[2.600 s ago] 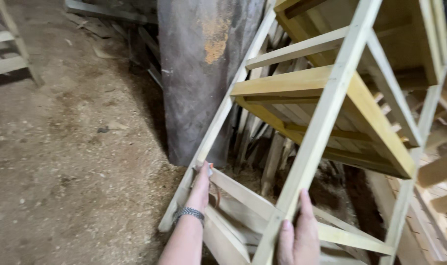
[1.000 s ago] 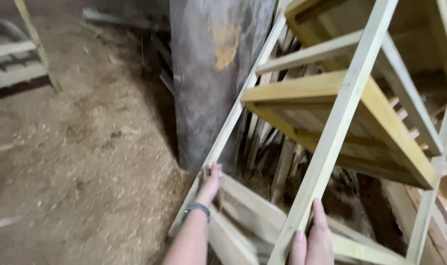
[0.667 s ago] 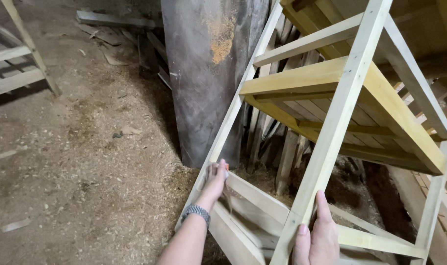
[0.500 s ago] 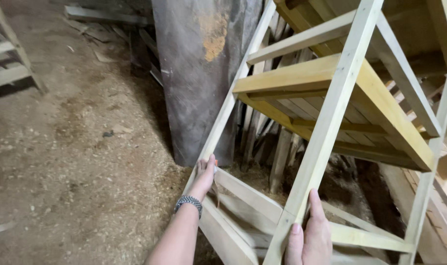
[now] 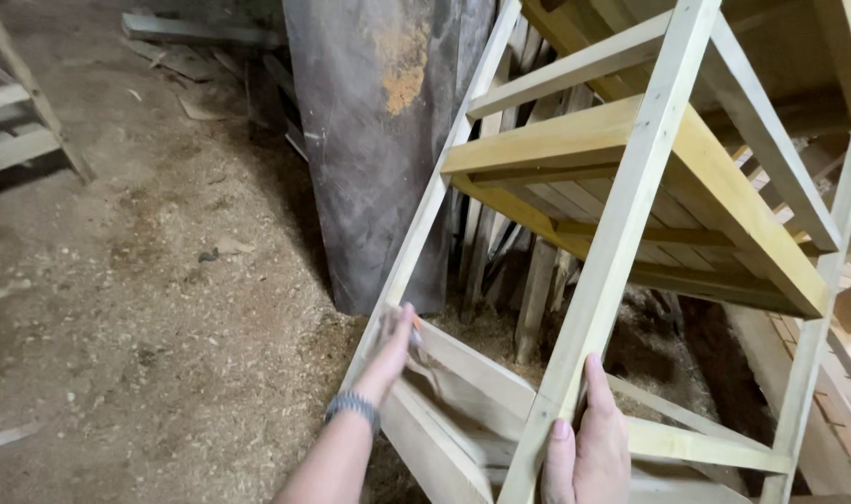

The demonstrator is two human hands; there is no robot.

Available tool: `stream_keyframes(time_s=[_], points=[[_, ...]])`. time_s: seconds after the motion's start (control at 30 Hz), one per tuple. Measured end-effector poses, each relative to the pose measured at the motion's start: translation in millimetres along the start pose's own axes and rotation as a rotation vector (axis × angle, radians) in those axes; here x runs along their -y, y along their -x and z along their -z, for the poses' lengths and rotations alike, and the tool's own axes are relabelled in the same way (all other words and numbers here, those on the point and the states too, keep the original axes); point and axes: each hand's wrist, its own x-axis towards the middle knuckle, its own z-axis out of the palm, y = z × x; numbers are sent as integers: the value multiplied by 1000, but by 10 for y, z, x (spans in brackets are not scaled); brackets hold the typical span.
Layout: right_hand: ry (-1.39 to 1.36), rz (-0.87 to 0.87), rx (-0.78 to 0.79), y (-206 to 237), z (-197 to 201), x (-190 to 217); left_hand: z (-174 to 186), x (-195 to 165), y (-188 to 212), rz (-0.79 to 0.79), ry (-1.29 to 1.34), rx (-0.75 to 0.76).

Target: The person kneels beside an unfinished wooden chair frame and sands its rails and legs using an orange sanding block, steadying the frame with the other hand. They periodically wipe dust off the sanded surfaces with a paper sheet and rotate the chair to reach different sides.

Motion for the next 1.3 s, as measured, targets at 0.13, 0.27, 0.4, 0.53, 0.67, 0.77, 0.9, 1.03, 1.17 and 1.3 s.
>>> stream_keyframes(time_s=[0.13, 0.27, 0.4, 0.53, 0.67, 0.77, 0.9, 1.03, 1.17, 1.3], points=[[46, -31, -2, 4, 3, 91, -14, 6, -7, -66, 4, 46], [32, -52, 42, -56, 58, 127, -99, -99, -40, -156, -54, -62], [161, -49, 69, -233, 75, 293, -225, -164, 116, 64, -205, 17], [612, 308, -50, -516, 73, 639, -189, -230, 264, -138, -153, 28], [719, 387, 336, -906, 8, 867, -159, -309, 240, -183, -175, -33], [889, 294, 628, -1037, 27, 936, -220, -334, 275, -71, -182, 3], [869, 304, 672, -1029, 34, 977, -250, -340, 441, -275, -136, 111], [851, 272, 629, -995, 14, 999, -200, -562, 714, -150, -97, 108], [832, 267, 618, -999, 27, 977, -391, -727, 1069, -29, -133, 138], [799, 280, 578, -965, 16, 954, -435, -772, 1233, -239, -279, 153]])
